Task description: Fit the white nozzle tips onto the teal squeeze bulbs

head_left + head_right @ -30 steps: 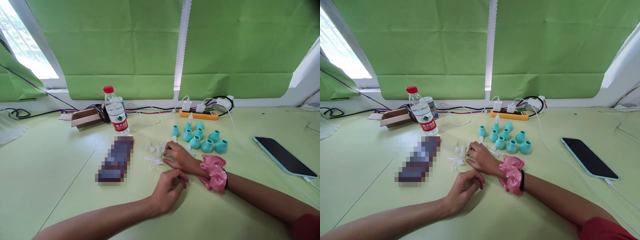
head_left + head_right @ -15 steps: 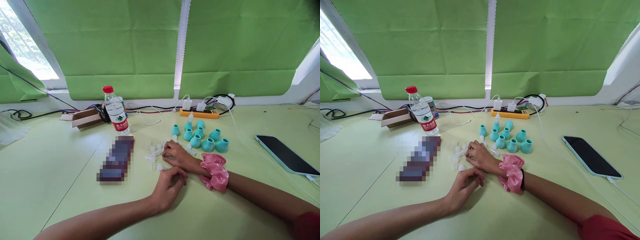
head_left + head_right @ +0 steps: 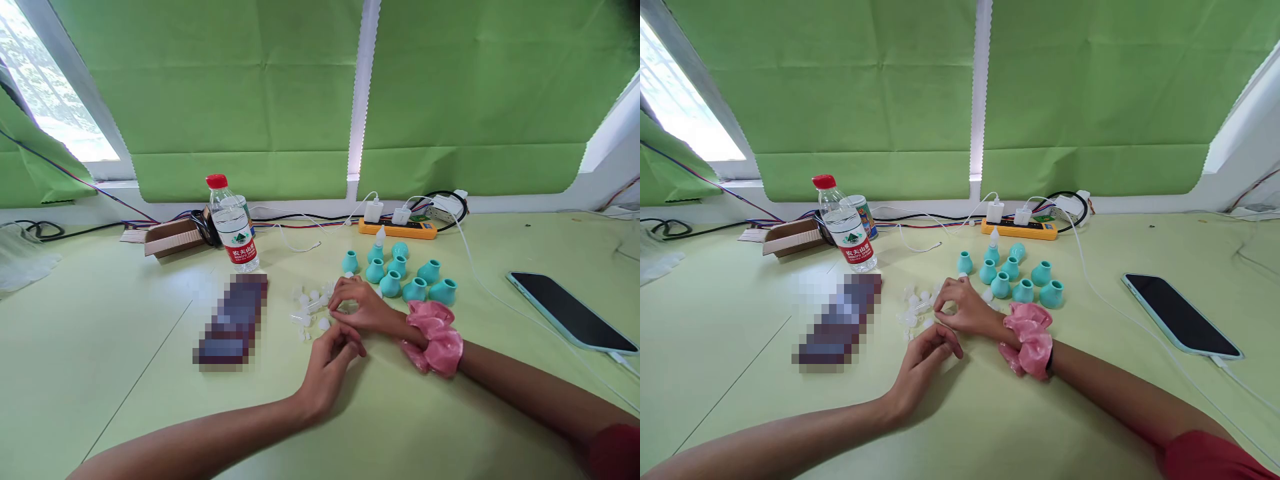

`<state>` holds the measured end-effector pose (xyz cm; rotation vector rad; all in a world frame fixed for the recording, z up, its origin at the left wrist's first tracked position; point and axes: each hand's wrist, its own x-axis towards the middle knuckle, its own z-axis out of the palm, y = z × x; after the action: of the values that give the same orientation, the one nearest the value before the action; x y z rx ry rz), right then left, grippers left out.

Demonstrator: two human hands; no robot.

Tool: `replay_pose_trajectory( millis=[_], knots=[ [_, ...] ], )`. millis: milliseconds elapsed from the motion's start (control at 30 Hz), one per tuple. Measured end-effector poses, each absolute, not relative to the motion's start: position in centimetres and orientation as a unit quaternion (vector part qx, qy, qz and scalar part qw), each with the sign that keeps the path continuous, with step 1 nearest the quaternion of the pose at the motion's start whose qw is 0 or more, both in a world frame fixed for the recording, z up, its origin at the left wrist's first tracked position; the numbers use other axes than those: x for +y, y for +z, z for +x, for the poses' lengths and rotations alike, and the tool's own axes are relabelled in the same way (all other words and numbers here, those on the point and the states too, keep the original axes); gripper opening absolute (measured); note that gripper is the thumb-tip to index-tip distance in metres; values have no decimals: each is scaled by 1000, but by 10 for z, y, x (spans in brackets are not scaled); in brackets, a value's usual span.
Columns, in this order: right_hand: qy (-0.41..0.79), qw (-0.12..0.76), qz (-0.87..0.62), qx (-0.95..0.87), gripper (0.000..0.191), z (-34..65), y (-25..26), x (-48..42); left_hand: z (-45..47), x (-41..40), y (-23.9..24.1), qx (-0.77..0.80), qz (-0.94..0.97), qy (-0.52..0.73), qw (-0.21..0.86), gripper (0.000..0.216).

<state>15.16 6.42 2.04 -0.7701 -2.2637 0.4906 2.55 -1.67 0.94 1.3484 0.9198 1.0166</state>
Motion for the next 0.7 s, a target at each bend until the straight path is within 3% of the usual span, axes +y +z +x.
replay_pose_trajectory(
  millis=[67, 167, 267, 567, 700],
  knots=[
    [275, 339, -284, -854, 3, 159, 33, 68, 25, -15, 9, 397, 559, 453, 570, 18],
    [436, 284, -235, -821, 16, 170, 52, 72, 25, -15, 8, 404, 549, 468, 562, 26],
    [502, 252, -210, -800, 22, 175, 63, 72, 25, -15, 10, 418, 536, 467, 565, 23],
    [407, 197, -210, -867, 16, 175, 70, 68, 27, -12, 8, 402, 530, 482, 570, 21],
    [295, 225, -243, -896, 24, 166, 71, 77, 28, -11, 6, 393, 510, 494, 584, 16]
  ],
)
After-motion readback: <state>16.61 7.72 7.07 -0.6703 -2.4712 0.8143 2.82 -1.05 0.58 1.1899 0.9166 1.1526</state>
